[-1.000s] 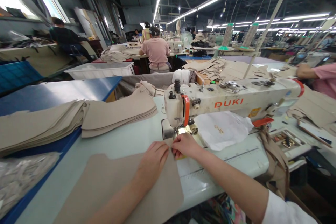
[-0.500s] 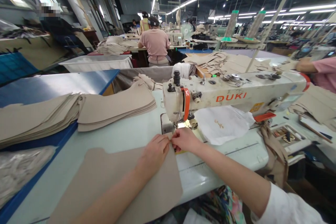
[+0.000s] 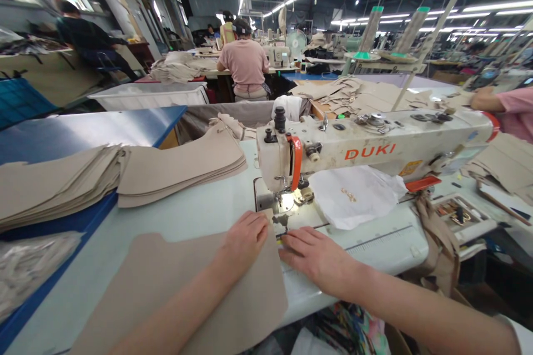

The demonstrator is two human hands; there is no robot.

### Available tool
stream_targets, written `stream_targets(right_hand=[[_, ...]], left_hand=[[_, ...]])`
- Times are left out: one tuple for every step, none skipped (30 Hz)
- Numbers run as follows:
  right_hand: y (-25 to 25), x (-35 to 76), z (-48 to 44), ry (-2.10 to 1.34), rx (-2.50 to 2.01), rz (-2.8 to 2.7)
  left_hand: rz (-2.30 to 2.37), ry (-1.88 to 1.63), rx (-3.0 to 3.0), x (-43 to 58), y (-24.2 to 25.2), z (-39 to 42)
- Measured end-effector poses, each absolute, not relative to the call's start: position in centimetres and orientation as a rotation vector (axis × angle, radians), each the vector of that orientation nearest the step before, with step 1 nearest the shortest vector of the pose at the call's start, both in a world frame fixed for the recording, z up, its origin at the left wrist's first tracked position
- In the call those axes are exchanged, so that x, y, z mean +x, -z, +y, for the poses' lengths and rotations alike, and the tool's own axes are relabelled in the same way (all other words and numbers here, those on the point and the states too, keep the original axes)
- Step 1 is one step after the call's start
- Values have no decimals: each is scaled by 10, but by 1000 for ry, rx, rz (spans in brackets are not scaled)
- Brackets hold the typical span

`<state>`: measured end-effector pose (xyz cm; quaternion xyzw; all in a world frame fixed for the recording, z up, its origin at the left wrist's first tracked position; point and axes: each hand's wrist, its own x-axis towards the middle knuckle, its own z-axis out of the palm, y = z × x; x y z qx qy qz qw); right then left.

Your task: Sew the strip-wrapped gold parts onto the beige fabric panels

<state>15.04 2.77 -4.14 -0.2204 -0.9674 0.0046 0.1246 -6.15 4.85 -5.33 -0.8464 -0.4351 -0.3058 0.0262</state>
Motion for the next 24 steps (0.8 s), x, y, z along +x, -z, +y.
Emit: stream_targets(right_hand=[[42,147,30,-2,-660,-2810],[44,143,32,-2,-679,-2786],[46,138,34,-9,-697,-2743],[48,133,37,-18,-713,-2687],[51,128,39,-27,-731,-2628],[54,124,40,-31,-742,-2578],[56,121,41,-29,-739,-2547],[58,119,42,-27,-725,-2536],[60,117,42,-28,-702,-2542],[61,116,41,-34,-675,-2558],[62,116,41,-42,-649,-2573],[63,117,41,-52,-633,-2582],[64,117,40,-63,-629,-2587],[65,118,40,-71,-630,-2588],[66,119,40,-78,-628,-2588],[66,119,40,-83,-627,-2588],[66,119,40,-85,-627,-2587],[66,119,40,-84,-629,-2583],[67,119,40,-81,-629,-2578],[67,119,40,-78,-630,-2575],[67,119,40,-77,-631,-2573],[67,119,40,-77,-635,-2571],[67,119,40,-78,-640,-2572],[67,119,40,-80,-646,-2572]], left_hand=[[-1340,940,-2611,-61,53,49],[-1333,935,-2605,-61,53,49],[-1329,928,-2601,-61,53,49],[-1323,922,-2599,-61,54,49],[-1316,921,-2597,-62,55,49],[-1311,919,-2597,-62,56,49],[-1304,914,-2600,-63,57,49],[-1294,904,-2603,-63,58,49],[-1284,892,-2606,-64,59,49],[-1275,878,-2606,-64,60,49],[-1265,862,-2606,-65,61,49],[-1253,850,-2603,-65,62,49],[-1243,841,-2597,-65,62,49],[-1233,833,-2594,-65,62,49],[-1225,825,-2589,-65,63,49],[-1217,813,-2586,-65,63,49],[-1211,800,-2586,-65,63,49],[-1206,790,-2583,-65,63,48],[-1197,784,-2578,-65,63,48],[-1189,775,-2575,-64,62,48],[-1179,765,-2571,-64,62,48],[-1168,754,-2566,-63,61,48],[-1158,740,-2559,-63,60,48],[-1148,726,-2553,-62,59,48]])
